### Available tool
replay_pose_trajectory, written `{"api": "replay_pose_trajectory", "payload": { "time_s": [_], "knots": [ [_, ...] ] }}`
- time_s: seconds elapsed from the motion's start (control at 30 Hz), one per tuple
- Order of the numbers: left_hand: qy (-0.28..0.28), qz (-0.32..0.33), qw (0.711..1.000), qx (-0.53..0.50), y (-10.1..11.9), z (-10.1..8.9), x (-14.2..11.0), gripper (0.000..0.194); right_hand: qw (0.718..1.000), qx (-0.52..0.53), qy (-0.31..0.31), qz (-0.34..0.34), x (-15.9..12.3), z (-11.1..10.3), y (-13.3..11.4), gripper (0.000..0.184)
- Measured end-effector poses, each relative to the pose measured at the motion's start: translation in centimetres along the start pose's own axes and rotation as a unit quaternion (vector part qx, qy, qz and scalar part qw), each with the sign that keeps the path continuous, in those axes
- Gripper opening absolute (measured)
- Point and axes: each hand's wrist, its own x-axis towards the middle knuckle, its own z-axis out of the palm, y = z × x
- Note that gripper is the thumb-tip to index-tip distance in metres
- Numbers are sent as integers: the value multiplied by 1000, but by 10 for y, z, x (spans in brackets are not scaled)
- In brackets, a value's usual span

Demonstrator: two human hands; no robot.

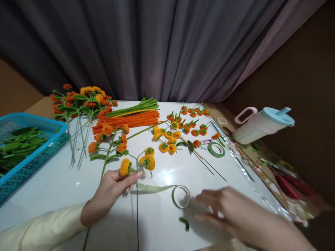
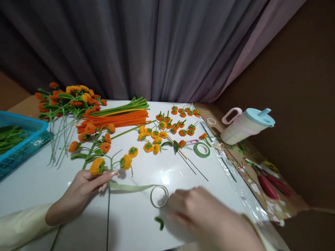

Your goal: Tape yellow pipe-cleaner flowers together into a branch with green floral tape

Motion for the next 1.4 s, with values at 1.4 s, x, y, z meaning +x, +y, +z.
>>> {"api": "replay_pose_trajectory", "payload": {
  "time_s": [1.4],
  "knots": [
    [-73,-16,996,-48,2,5,0,46,881,154,361,-265,85,51,-45,28]
  ]
}}
